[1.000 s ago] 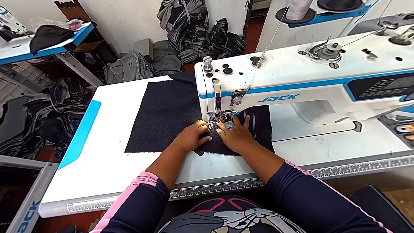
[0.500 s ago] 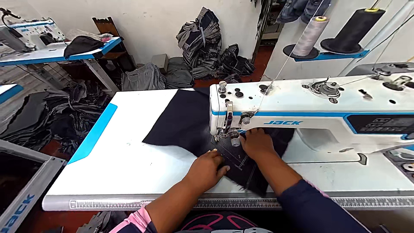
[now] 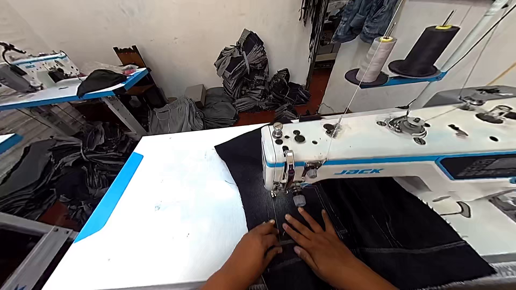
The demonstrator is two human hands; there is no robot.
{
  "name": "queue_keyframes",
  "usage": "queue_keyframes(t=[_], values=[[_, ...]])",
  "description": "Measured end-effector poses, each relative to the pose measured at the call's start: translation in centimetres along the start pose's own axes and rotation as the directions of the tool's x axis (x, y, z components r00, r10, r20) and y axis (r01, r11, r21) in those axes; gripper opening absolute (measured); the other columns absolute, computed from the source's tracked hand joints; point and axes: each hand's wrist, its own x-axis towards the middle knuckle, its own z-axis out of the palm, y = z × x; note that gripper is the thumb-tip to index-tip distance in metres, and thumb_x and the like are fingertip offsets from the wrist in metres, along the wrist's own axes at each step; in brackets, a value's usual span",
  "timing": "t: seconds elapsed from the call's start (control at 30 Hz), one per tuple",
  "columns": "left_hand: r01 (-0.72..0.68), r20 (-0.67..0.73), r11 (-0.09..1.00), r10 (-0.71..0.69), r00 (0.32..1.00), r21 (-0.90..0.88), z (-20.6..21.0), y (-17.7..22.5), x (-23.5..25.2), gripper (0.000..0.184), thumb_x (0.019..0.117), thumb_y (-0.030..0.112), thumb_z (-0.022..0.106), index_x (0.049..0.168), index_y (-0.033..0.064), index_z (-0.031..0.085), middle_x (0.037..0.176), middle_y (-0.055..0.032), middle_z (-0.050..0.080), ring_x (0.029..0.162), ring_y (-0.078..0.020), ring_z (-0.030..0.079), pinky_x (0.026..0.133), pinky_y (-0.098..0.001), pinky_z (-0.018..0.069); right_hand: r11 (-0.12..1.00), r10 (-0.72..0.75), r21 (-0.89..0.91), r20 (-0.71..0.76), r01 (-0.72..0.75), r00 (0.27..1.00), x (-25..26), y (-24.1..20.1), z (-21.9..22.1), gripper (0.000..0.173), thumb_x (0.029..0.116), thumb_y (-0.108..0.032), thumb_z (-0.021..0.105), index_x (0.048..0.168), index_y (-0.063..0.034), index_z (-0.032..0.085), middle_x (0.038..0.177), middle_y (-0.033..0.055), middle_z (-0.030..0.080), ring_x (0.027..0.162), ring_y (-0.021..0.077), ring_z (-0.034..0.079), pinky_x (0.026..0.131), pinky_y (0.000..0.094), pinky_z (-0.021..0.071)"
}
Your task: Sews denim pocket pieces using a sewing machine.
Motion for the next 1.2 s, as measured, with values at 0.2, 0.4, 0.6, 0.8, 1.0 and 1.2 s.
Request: queue_keyframes(t=[0.2, 0.4, 0.6, 0.8, 1.0, 1.2], values=[[-0.087, -0.059, 0.996, 0.086, 0.995, -0.017, 0.0, -0.9, 0.0, 0.011, 0.0919, 0.005, 0.069, 0.091, -0.0032, 0.077, 0.116, -0.0210, 0.074, 0.125, -0.0397, 0.064, 0.111, -0.0476, 0.0472, 0.999, 0.012, 0.030, 0.010, -0.013, 1.000, -0.3, 0.0, -0.3, 0.048, 0.1088, -0.032, 0.038, 0.154, -0.0194, 0.049, 0.164, 0.0003, 0.040, 0.154, 0.0424, 0.026, 0.108, 0.0849, 0.0119], [-0.084, -0.067, 0.996, 0.082, 0.994, -0.027, -0.6, -2.9, 1.8, 0.010, 0.0908, 0.006, 0.071, 0.089, -0.0014, 0.078, 0.115, -0.0198, 0.074, 0.126, -0.0364, 0.064, 0.112, -0.0434, 0.0470, 0.998, 0.052, 0.041, 0.064, -0.054, 0.997, 1.9, 0.7, -0.9, 0.050, 0.1096, -0.033, 0.036, 0.157, -0.0215, 0.044, 0.166, 0.0003, 0.037, 0.155, 0.0418, 0.023, 0.110, 0.0836, 0.0085], [-0.071, -0.061, 0.997, 0.069, 0.996, -0.037, -1.4, -4.4, 3.7, 0.010, 0.0895, 0.007, 0.072, 0.088, -0.0013, 0.078, 0.117, -0.0201, 0.074, 0.126, -0.0347, 0.064, 0.108, -0.0406, 0.0501, 0.993, 0.098, 0.048, 0.140, -0.106, 0.985, 4.0, 1.5, -1.9, 0.052, 0.1106, -0.036, 0.032, 0.160, -0.0203, 0.039, 0.168, 0.0002, 0.032, 0.158, 0.0376, 0.013, 0.113, 0.0802, 0.0021], [-0.023, -0.057, 1.000, 0.024, 0.998, 0.019, -2.3, -5.7, 5.7, 0.012, 0.0892, 0.010, 0.072, 0.091, 0.0010, 0.079, 0.112, -0.0167, 0.074, 0.112, -0.0284, 0.070, 0.097, -0.0397, 0.0554, 0.982, 0.146, 0.080, 0.259, -0.172, 0.955, 6.2, 1.6, -4.4, 0.052, 0.1124, -0.035, 0.029, 0.158, -0.0135, 0.040, 0.168, 0.0046, 0.030, 0.159, 0.0356, 0.011, 0.117, 0.0752, -0.0025], [0.045, -0.058, 0.994, -0.040, 0.998, 0.099, -3.0, -7.3, 7.6, 0.017, 0.0920, 0.017, 0.069, 0.093, 0.0036, 0.080, 0.097, -0.0171, 0.075, 0.097, -0.0290, 0.073, 0.092, -0.0443, 0.0565, 0.968, 0.174, 0.141, 0.227, -0.209, 0.958, 7.4, 1.6, -6.4, 0.045, 0.1114, -0.029, 0.037, 0.139, -0.0005, 0.058, 0.148, 0.0178, 0.055, 0.152, 0.0407, 0.029, 0.119, 0.0721, 0.0063], [0.017, -0.135, 0.990, 0.001, 0.991, 0.137, -3.3, -8.0, 8.7, 0.021, 0.0895, 0.017, 0.072, 0.095, -0.0027, 0.078, 0.104, -0.0205, 0.075, 0.102, -0.0311, 0.073, 0.097, -0.0446, 0.0555, 0.965, 0.169, 0.174, 0.162, -0.197, 0.972, 8.2, 1.8, -6.9, 0.042, 0.1093, -0.025, 0.042, 0.122, 0.0072, 0.065, 0.136, 0.0251, 0.061, 0.144, 0.0440, 0.040, 0.117, 0.0708, 0.0144]])
